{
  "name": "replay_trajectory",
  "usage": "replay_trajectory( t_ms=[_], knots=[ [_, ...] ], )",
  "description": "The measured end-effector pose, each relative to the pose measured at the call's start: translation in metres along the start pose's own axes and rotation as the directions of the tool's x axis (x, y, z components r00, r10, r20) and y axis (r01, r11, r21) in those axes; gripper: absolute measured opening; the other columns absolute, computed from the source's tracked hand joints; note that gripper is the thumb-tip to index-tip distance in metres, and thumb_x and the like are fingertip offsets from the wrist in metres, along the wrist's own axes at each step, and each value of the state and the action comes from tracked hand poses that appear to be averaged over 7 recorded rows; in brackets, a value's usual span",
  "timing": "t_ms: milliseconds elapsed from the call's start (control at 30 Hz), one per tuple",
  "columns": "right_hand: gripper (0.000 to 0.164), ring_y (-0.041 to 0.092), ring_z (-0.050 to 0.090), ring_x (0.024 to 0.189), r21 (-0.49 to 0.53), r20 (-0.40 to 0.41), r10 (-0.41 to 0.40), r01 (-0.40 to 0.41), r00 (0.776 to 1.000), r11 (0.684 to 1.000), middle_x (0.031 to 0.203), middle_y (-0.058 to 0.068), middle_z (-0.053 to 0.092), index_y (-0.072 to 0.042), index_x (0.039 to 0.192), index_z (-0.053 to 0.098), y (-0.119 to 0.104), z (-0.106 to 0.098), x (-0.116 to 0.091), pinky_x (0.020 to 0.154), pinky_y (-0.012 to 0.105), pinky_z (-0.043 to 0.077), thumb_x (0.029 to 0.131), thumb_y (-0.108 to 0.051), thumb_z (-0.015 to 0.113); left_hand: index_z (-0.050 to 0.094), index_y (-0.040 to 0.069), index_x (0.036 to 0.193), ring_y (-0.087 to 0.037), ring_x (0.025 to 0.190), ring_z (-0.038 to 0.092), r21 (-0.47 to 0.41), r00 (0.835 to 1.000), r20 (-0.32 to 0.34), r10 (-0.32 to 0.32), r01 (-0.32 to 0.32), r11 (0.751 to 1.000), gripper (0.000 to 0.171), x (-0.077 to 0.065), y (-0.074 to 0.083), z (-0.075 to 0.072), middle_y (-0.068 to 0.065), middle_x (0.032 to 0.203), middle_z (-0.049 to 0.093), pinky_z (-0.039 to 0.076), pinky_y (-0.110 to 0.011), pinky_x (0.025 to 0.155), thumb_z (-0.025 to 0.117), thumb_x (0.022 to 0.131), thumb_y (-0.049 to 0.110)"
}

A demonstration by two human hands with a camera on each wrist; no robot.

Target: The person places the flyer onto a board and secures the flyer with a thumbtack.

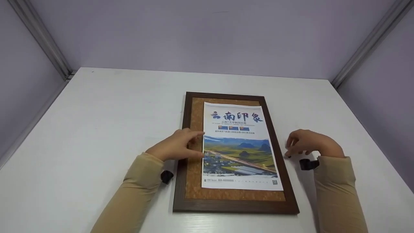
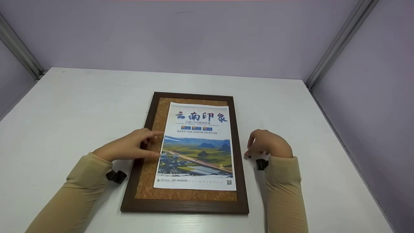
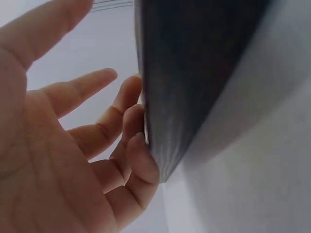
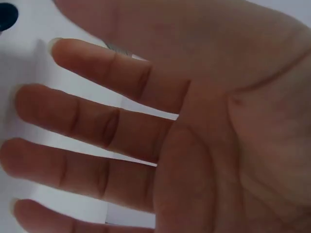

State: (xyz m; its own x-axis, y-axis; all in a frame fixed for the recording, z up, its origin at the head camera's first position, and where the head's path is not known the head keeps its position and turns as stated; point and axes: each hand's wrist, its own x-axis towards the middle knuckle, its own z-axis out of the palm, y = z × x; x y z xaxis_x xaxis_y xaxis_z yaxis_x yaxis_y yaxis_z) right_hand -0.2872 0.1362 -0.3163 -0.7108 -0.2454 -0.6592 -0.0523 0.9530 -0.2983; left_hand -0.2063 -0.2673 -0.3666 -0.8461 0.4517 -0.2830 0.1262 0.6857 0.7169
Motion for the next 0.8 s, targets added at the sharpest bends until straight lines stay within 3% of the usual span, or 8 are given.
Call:
replay_trajectory(
  t_ms=[200,533,667,800],
  knots=[
    [0.024,0.017,0.058,0.077,0.05,0.045,0.023,-0.025,0.999,0.998,0.084,0.005,0.062,-0.002,0.094,0.066,-0.0032,0.0024,0.0016,0.071,0.034,0.055,0.083,-0.018,0.078,0.043,0.023,0.151,-0.031,0.134,0.04,0.033,0.999,-0.015,-0.029,0.029,0.999,0.078,0.0023,-0.0025,0.0045,-0.014,0.147,0.043,0.04,-0.053,0.108,0.074,0.085,0.049],
    [0.015,0.019,0.062,0.076,0.124,0.07,0.074,-0.083,0.995,0.989,0.084,0.007,0.066,-0.001,0.091,0.066,0.0026,0.003,0.0018,0.072,0.038,0.058,0.083,-0.009,0.076,0.044,0.023,0.151,-0.03,0.131,0.041,0.037,0.999,-0.015,-0.029,0.029,0.999,0.077,0.0032,-0.0034,0.0058,-0.014,0.144,0.045,0.041,-0.052,0.107,0.074,0.085,0.05],
    [0.013,0.019,0.061,0.074,0.116,0.071,0.053,-0.061,0.996,0.991,0.081,0.006,0.064,-0.002,0.089,0.066,0.0033,0.0035,0.0024,0.071,0.037,0.057,0.085,-0.011,0.075,0.043,0.024,0.151,-0.03,0.132,0.04,0.034,0.999,-0.013,-0.039,0.039,0.999,0.077,0.0028,-0.0031,0.0054,-0.014,0.146,0.043,0.041,-0.053,0.107,0.075,0.085,0.049],
    [0.012,0.017,0.06,0.073,0.092,0.077,0.034,-0.041,0.996,0.995,0.079,0.005,0.064,-0.002,0.088,0.067,0.0034,0.0044,0.004,0.07,0.035,0.057,0.086,-0.011,0.074,0.042,0.022,0.152,-0.029,0.122,0.044,-0.003,0.998,-0.028,-0.048,0.048,0.999,0.078,0.0028,-0.0054,0.0043,-0.015,0.136,0.045,0.043,-0.05,0.102,0.076,0.085,0.045]
  ],
)
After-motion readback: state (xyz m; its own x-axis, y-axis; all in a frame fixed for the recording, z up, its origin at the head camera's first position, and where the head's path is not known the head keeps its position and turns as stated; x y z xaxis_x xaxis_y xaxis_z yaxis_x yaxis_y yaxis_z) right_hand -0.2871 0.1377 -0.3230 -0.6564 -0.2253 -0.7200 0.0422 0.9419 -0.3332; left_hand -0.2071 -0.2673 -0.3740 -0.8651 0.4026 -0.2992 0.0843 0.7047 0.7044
